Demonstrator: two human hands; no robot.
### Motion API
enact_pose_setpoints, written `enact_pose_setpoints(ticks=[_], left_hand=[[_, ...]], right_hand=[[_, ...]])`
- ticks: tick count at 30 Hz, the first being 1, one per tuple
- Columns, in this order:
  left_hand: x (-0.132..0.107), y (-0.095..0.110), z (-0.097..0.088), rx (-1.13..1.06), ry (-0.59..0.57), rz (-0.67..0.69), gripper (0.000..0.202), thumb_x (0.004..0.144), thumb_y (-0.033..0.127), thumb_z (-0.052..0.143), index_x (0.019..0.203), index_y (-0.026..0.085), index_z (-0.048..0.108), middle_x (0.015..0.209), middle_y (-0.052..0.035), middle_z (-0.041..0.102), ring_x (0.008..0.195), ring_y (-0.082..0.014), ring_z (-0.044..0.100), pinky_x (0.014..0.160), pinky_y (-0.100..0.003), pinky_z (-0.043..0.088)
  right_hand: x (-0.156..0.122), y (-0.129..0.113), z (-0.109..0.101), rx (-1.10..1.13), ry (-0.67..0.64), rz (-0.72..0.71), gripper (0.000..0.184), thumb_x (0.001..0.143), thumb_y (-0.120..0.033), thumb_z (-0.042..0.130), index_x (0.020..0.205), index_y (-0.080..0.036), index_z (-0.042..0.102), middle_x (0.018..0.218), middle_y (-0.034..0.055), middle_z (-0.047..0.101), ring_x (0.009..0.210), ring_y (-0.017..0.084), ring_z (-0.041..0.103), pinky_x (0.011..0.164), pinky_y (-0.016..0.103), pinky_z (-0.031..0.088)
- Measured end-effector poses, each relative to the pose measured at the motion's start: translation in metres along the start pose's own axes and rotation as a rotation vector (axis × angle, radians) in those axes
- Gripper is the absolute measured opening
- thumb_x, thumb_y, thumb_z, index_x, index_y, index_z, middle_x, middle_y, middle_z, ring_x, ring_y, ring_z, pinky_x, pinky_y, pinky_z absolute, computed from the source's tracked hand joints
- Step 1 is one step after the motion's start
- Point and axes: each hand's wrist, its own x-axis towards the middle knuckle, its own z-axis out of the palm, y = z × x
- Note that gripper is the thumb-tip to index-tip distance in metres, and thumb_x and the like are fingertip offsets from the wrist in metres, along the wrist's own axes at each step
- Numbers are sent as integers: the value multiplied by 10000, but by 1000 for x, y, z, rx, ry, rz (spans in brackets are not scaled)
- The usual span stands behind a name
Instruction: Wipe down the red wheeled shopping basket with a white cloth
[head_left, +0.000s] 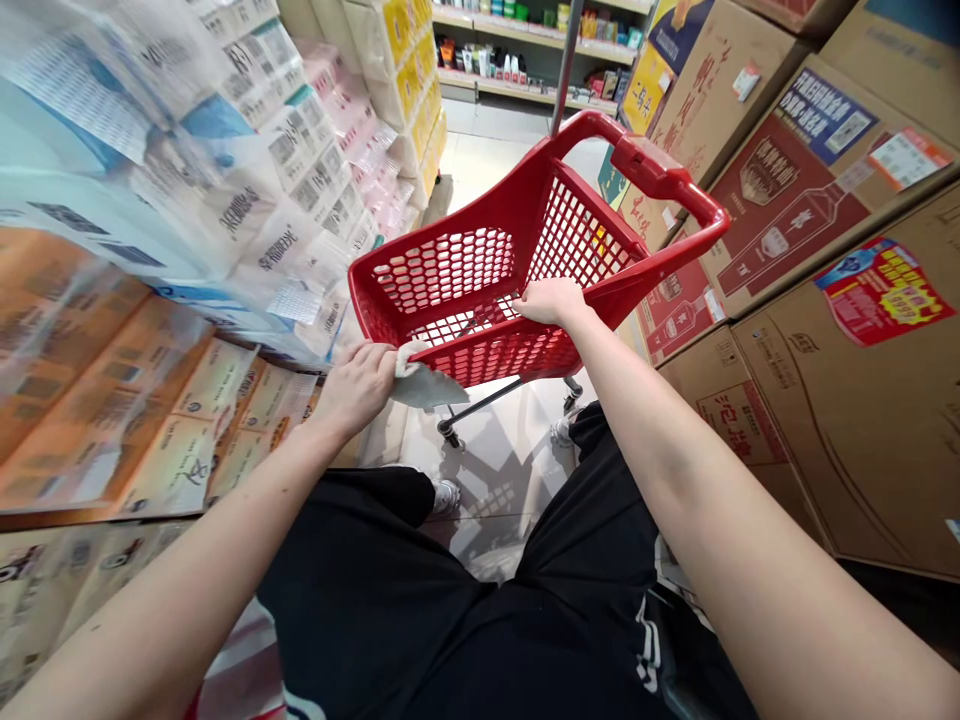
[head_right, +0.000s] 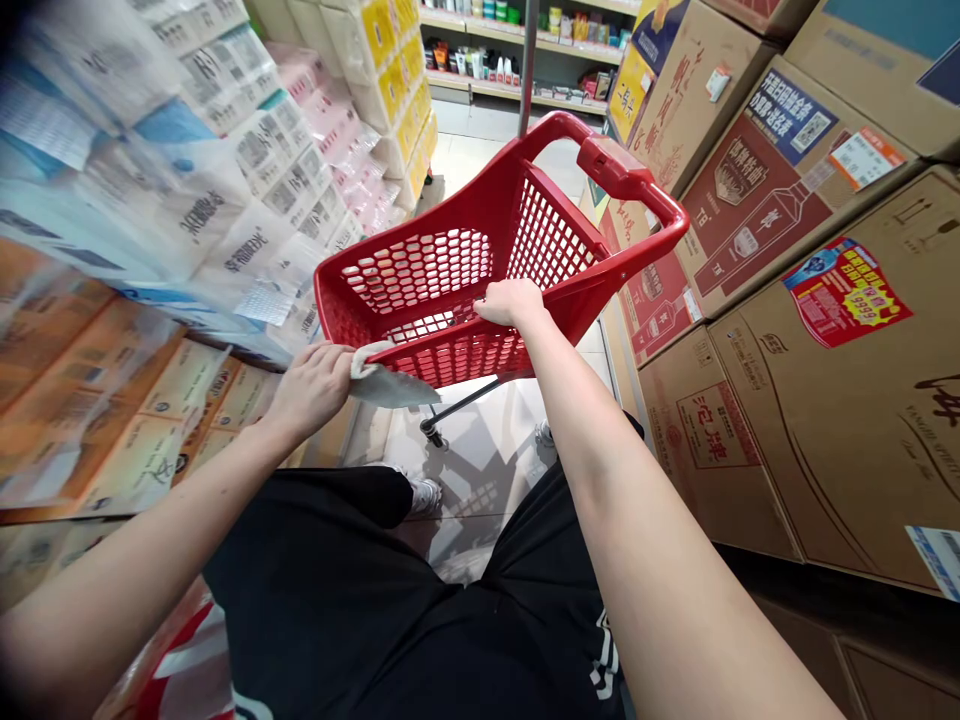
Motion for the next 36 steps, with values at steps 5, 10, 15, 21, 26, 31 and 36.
enact_pose_setpoints(ticks=[5,10,15,21,26,31,36], left_hand=[[-7,-7,0,-79,43,-6,334,937,166,317,1064,168,625,1092,-164,629,1079,-283,572,1058,-477,389],[16,7,0,-5,28,17,362,959,194,310,1157,140,608,1082,-178,617,1035,-304,555,936,-468,433],[59,40,1,14,20,-21,356,970,201,298,1137,148,607,1006,-166,600,969,-307,540,832,-441,427],[55,37,4,-51,18,-12,359,971,217,315,1209,141,573,1010,-167,600,950,-304,546,807,-438,438],[14,6,13,-74,39,-7,361,944,176,344,1236,144,553,1027,-158,602,963,-298,553,860,-447,457],[9,-1,14,-59,27,41,346,949,181,355,1225,106,551,1025,-170,608,949,-295,553,868,-429,463],[24,2,11,-13,-34,71,246,918,164,391,1022,118,609,914,-151,627,863,-285,571,787,-419,467]], right_hand=[[0,-3,0,-14,-3,-21,530,951,-481,354,1151,-156,721,1215,151,695,1144,293,633,944,344,443],[5,-3,3,-28,-13,-24,527,956,-459,347,1186,-151,707,1234,154,685,1173,295,617,954,345,440],[10,0,4,-20,-15,-40,540,947,-467,331,1171,-162,717,1223,154,689,1140,312,634,923,375,459],[7,1,3,-27,18,-23,561,950,-512,338,1132,-155,731,1203,153,698,1123,295,642,936,348,446],[4,0,2,-22,17,-25,569,952,-517,333,1144,-155,728,1196,147,701,1127,306,640,925,360,454],[-1,-1,-1,-42,22,-28,560,961,-500,331,1134,-144,728,1200,155,698,1131,304,640,938,359,446],[-4,-2,-2,-51,32,-21,542,967,-484,341,1136,-136,721,1202,158,698,1151,288,630,964,340,425]])
